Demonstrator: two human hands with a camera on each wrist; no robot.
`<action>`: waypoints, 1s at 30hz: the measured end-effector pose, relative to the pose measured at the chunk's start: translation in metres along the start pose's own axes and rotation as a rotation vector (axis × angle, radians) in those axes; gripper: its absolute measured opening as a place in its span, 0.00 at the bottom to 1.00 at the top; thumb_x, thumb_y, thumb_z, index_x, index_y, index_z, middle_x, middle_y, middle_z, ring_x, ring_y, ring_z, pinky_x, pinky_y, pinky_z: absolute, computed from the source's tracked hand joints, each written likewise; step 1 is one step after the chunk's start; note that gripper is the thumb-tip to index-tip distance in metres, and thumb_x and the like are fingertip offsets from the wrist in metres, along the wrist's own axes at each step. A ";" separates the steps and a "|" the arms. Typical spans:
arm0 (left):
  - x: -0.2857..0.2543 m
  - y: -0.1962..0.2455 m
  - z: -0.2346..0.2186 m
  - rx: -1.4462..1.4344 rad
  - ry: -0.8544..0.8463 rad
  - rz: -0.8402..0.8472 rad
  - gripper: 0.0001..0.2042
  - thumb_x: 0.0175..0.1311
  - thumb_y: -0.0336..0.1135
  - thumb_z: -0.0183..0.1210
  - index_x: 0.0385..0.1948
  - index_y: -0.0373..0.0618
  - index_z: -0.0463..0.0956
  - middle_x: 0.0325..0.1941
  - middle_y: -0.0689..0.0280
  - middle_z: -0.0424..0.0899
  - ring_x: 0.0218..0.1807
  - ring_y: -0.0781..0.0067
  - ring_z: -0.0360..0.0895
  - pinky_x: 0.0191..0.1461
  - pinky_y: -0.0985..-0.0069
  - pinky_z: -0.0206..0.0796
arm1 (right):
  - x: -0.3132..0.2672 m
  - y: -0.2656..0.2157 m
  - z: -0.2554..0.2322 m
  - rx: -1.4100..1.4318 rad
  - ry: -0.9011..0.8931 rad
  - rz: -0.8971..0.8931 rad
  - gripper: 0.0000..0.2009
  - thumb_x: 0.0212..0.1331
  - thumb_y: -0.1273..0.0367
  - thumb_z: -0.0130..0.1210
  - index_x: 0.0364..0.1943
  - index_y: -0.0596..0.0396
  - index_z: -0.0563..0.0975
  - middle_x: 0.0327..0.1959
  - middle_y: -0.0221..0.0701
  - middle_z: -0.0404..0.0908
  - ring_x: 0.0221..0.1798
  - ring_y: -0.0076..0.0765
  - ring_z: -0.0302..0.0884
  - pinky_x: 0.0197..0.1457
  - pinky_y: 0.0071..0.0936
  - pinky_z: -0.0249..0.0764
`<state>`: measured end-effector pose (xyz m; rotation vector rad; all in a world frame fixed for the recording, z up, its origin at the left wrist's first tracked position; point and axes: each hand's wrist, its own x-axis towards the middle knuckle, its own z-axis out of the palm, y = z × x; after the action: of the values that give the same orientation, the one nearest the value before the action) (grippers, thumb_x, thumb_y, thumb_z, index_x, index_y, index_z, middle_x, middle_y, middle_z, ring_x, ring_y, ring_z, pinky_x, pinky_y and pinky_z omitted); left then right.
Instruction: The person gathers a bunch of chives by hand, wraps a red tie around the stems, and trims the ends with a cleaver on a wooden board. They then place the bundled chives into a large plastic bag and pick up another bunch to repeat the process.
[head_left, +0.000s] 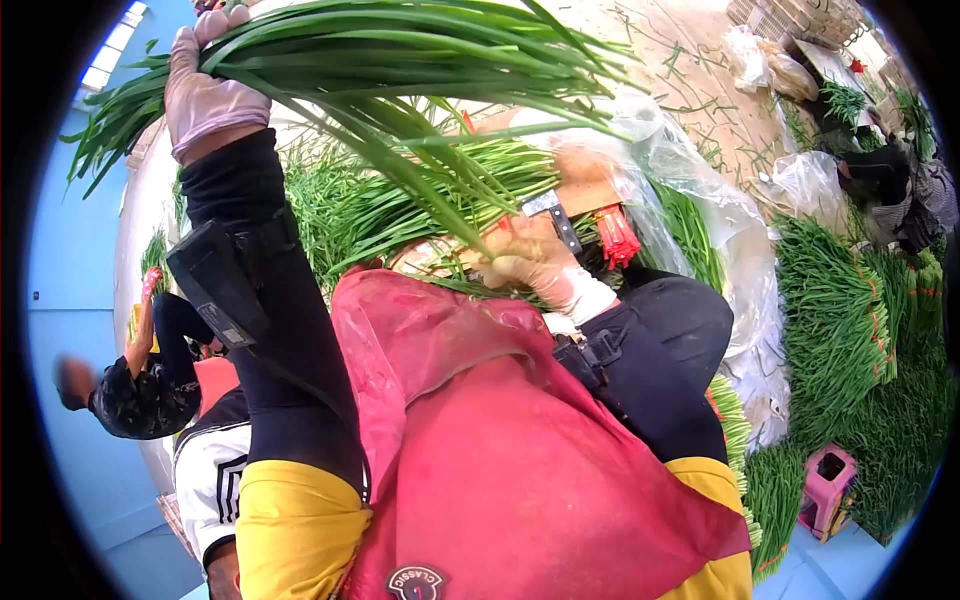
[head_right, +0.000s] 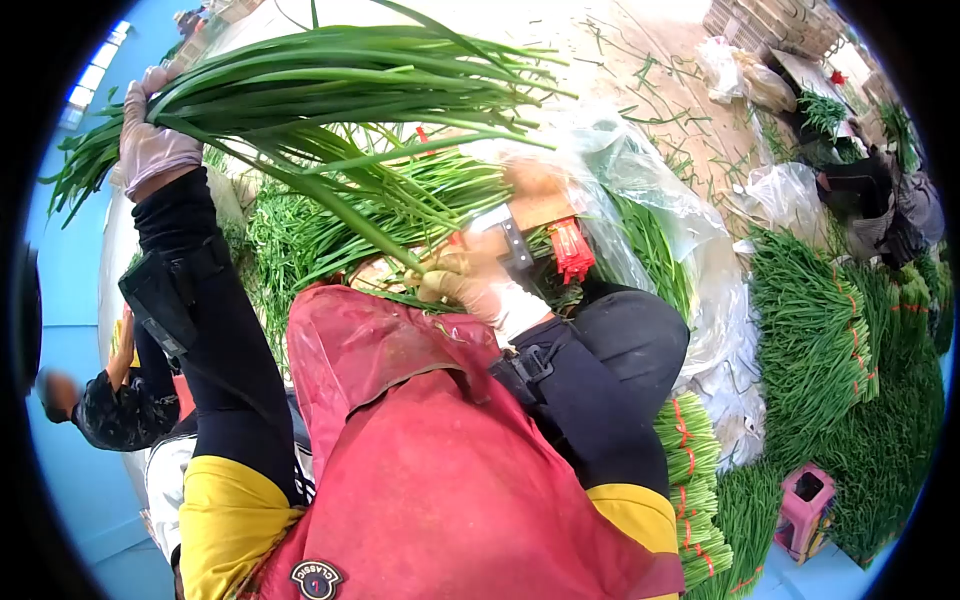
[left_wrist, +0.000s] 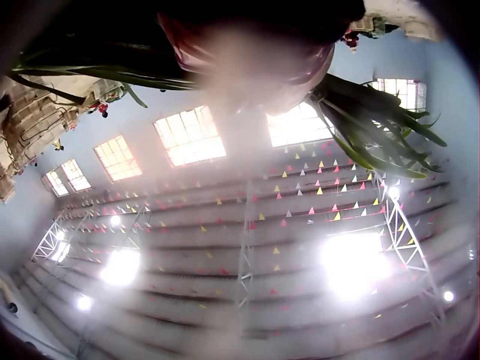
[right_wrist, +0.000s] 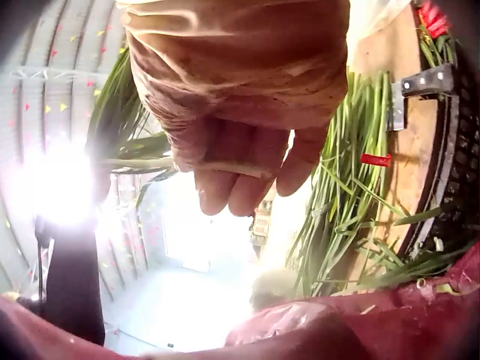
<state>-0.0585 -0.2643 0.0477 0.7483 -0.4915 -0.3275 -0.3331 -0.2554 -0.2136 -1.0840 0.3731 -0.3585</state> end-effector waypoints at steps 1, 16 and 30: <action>-0.004 -0.001 0.002 0.019 0.021 0.001 0.13 0.69 0.37 0.47 0.37 0.35 0.72 0.37 0.58 0.79 0.50 0.55 0.74 0.60 0.52 0.64 | -0.006 -0.010 0.000 0.051 0.027 0.052 0.13 0.56 0.66 0.57 0.41 0.61 0.80 0.36 0.34 0.83 0.41 0.29 0.78 0.51 0.23 0.70; -0.022 -0.001 0.017 -0.117 0.071 -0.022 0.14 0.68 0.38 0.48 0.37 0.34 0.74 0.44 0.52 0.79 0.53 0.55 0.73 0.61 0.51 0.63 | 0.063 0.030 -0.005 -0.475 0.238 -0.450 0.28 0.53 0.63 0.59 0.57 0.60 0.66 0.25 0.27 0.78 0.26 0.23 0.73 0.27 0.22 0.72; 0.000 0.004 -0.001 -0.103 -0.070 -0.017 0.13 0.69 0.39 0.47 0.34 0.37 0.72 0.36 0.59 0.80 0.47 0.55 0.75 0.56 0.52 0.66 | -0.007 0.014 -0.049 -0.521 -0.207 0.282 0.32 0.54 0.58 0.55 0.62 0.58 0.63 0.51 0.42 0.75 0.53 0.35 0.72 0.57 0.27 0.66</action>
<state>-0.0580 -0.2606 0.0502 0.6432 -0.5306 -0.3930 -0.3601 -0.2846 -0.2453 -1.5383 0.4399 0.1135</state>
